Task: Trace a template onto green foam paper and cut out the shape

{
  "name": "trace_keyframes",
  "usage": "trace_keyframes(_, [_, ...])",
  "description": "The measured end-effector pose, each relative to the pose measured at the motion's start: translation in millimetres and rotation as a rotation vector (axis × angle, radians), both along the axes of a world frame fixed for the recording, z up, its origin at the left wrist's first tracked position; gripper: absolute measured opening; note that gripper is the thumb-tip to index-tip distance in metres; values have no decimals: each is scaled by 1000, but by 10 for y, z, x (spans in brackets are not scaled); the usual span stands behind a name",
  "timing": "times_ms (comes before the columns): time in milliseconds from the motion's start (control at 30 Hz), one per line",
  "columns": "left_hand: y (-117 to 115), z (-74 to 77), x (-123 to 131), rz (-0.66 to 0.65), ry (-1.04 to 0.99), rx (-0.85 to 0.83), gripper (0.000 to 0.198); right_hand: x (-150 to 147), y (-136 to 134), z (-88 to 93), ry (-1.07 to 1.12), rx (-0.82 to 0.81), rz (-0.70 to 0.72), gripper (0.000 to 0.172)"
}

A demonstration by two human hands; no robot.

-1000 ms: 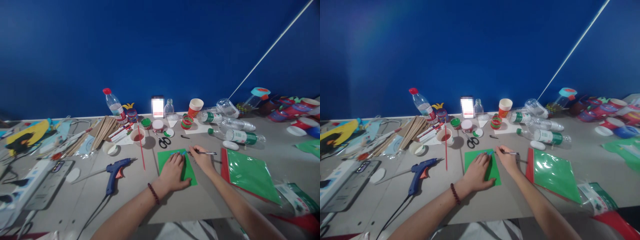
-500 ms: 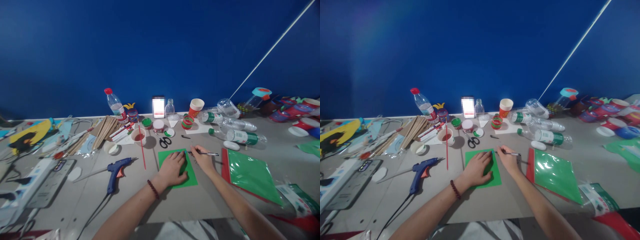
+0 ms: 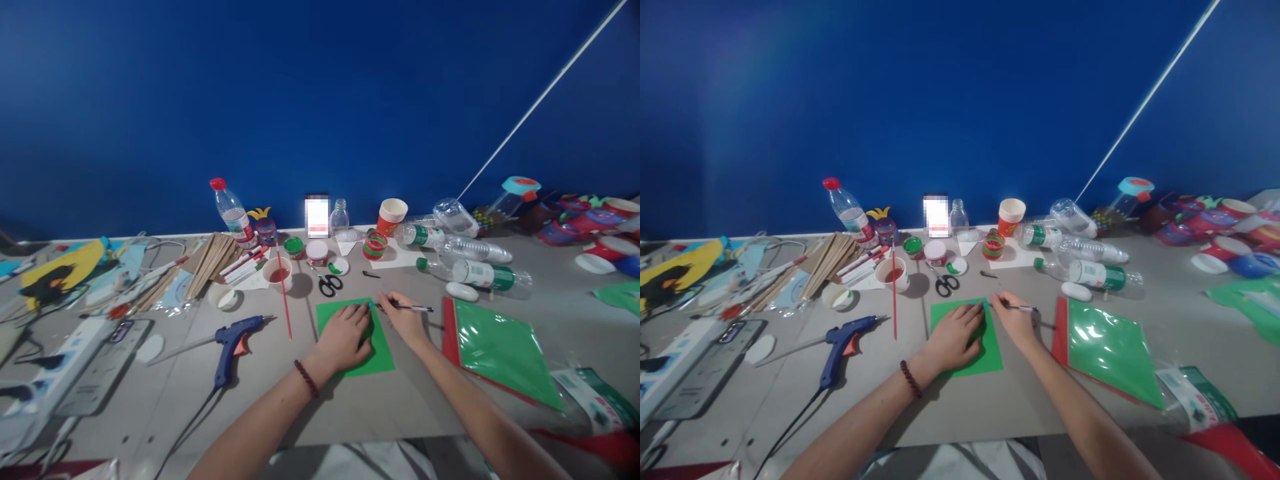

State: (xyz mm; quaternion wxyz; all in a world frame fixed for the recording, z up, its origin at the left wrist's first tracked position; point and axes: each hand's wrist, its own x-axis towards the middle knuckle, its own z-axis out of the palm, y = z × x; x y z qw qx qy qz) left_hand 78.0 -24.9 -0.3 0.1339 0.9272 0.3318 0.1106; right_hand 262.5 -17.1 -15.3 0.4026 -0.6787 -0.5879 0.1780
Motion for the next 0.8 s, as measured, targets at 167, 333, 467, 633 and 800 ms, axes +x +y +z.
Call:
trace_keyframes(167, [0, -4, 0, -3, -8, 0, 55, -6, -3, 11, -6, 3, 14, 49])
trace_keyframes(333, [0, -11, 3, 1, -6, 1, 56, -14, -12, 31, -18, -6, 40, 52])
trace_keyframes(467, [-2, -17, 2, -1, -10, 5, 56, -13, -16, 27, -24, -16, 53, 53])
trace_keyframes(633, [-5, -11, 3, 1, -12, 15, 55, -15, -15, 21, -20, -10, 42, 51])
trace_keyframes(800, [-6, -14, 1, 1, -10, 1, 57, -11, -9, 14, -39, 30, 2, 48])
